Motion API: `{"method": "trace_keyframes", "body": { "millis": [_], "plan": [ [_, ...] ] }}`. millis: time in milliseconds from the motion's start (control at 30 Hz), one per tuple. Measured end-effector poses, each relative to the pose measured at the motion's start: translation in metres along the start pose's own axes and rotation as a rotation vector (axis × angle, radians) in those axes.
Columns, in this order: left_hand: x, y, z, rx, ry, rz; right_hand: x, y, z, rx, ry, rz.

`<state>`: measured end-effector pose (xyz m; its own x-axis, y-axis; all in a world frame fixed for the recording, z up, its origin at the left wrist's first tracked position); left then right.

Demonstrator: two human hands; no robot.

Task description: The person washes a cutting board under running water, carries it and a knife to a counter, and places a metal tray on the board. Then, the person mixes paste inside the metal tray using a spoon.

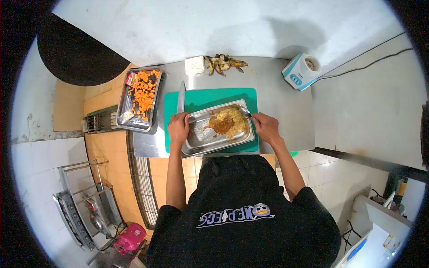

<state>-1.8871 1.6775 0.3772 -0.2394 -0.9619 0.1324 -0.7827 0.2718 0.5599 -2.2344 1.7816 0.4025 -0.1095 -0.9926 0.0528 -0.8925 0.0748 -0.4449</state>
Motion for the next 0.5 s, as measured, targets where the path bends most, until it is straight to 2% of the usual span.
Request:
{"method": "trace_keyframes", "body": {
  "millis": [133,233,333,367,433,500],
  "plan": [
    [0.000,0.000,0.006,0.004,0.078,0.039,0.001,0.006,-0.011,0.109,0.069,0.030],
    [0.000,0.005,0.002,0.040,0.025,-0.053,0.007,0.013,-0.020,0.202,0.035,0.109],
    [-0.001,0.004,0.000,0.024,0.095,0.043,0.013,0.026,-0.010,0.189,-0.029,0.101],
    [0.001,0.001,0.002,0.006,0.070,0.029,0.018,0.030,-0.006,0.190,-0.018,0.104],
    [0.001,-0.002,0.003,-0.014,0.033,0.024,0.017,0.029,-0.001,0.067,0.031,-0.022],
    [0.001,-0.003,0.003,-0.028,0.037,-0.014,0.016,0.020,0.005,0.121,0.053,0.028]
  ]
}}
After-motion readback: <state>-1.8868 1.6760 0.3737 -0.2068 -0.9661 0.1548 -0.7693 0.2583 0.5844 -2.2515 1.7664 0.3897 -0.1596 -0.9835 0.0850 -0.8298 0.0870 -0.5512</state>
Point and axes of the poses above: each hand's wrist, its own x-axis towards the middle knuckle, its own z-axis out of the palm, y = z × x, the point moved 3 cm from there along x, towards the middle knuckle, and after that the axes turned 7 degrees about -x, right-handed, at the moved point
